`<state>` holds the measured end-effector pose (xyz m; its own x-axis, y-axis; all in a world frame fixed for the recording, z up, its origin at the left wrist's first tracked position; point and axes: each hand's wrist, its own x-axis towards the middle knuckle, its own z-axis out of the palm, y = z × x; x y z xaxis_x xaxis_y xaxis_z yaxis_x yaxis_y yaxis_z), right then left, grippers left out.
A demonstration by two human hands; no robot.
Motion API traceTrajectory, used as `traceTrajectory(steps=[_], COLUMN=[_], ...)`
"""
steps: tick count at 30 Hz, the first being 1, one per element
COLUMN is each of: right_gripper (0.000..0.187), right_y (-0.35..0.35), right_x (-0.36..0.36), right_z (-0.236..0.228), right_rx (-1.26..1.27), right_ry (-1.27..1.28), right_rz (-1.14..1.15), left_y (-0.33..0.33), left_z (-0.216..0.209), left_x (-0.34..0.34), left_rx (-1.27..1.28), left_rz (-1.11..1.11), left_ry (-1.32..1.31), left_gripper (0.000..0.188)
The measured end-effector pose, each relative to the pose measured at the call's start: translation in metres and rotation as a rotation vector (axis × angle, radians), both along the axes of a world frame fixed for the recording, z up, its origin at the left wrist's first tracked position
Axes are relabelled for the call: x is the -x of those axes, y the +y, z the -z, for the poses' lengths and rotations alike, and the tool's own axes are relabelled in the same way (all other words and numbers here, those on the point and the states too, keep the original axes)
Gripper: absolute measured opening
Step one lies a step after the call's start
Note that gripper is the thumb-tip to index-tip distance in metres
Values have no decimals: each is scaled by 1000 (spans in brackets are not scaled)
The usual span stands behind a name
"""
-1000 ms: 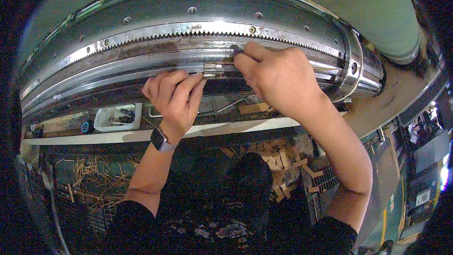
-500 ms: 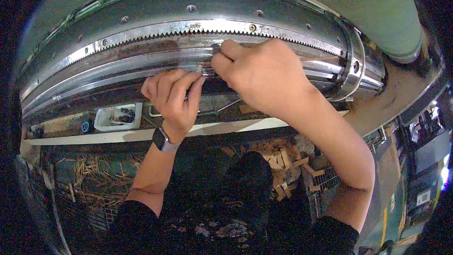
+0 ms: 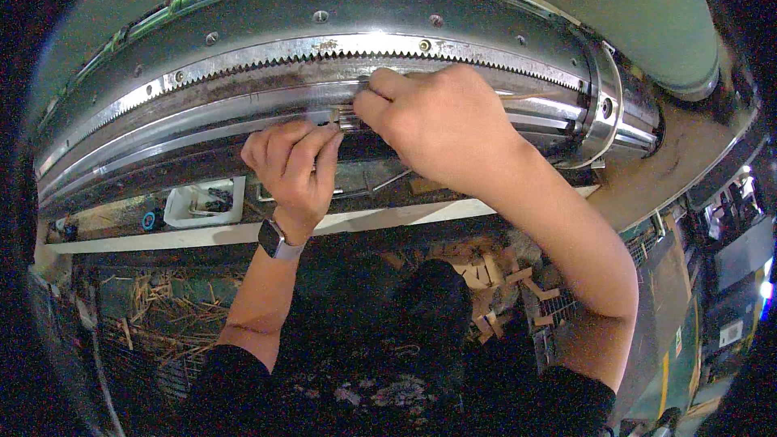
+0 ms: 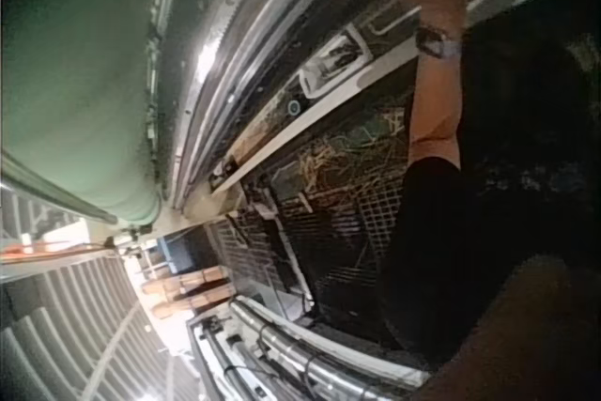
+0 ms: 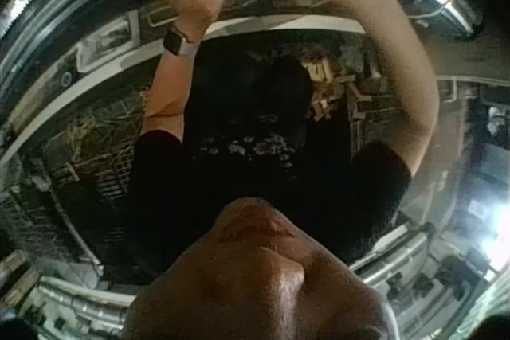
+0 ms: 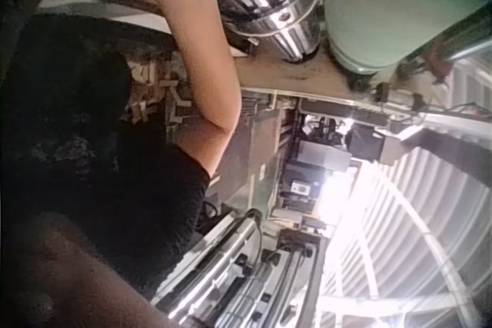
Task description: The person aligns a metal cylindrical component onto a machine frame and secures it using a hex key. They tighten multiple bolts along the seam of the cylinder, then insert a small wooden block into a slot on the cylinder's surface.
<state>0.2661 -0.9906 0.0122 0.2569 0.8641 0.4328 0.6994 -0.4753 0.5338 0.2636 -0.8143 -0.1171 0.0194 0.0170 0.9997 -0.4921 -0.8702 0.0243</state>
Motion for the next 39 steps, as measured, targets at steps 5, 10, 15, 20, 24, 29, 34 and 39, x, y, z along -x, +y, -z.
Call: traceTrajectory(steps=[5, 10, 15, 20, 24, 29, 34, 39], right_gripper=[11, 13, 8, 11, 16, 17, 16, 18], right_y=[-17, -21, 31, 0, 21, 61, 68, 76], right_x=[1, 7, 14, 13, 18, 12, 19, 22], right_z=[3, 15, 26, 44, 47, 46, 43, 42], right_rx=[-107, -131, -125, -253, -276, -209, -177, -158], right_ry=[12, 53, 53, 96, 42, -15, -19, -52], right_rz=[-1, 52, -77, -7, -101, -126, -130, -126], left_y=[14, 18, 31, 54, 59, 65, 80, 92], left_z=[4, 6, 24, 50, 49, 46, 51, 30], left_x=[2, 12, 51, 61, 61, 66, 68, 72], left_rx=[-13, -3, -155, -60, -23, -6, 78, 123], left_rz=[142, 196, 182, 121, 77, 50, 54, -107], left_ry=[-7, -39, 114, 186, 237, 262, 239, 176], left_gripper=[25, 21, 16, 18, 18, 18, 23, 36])
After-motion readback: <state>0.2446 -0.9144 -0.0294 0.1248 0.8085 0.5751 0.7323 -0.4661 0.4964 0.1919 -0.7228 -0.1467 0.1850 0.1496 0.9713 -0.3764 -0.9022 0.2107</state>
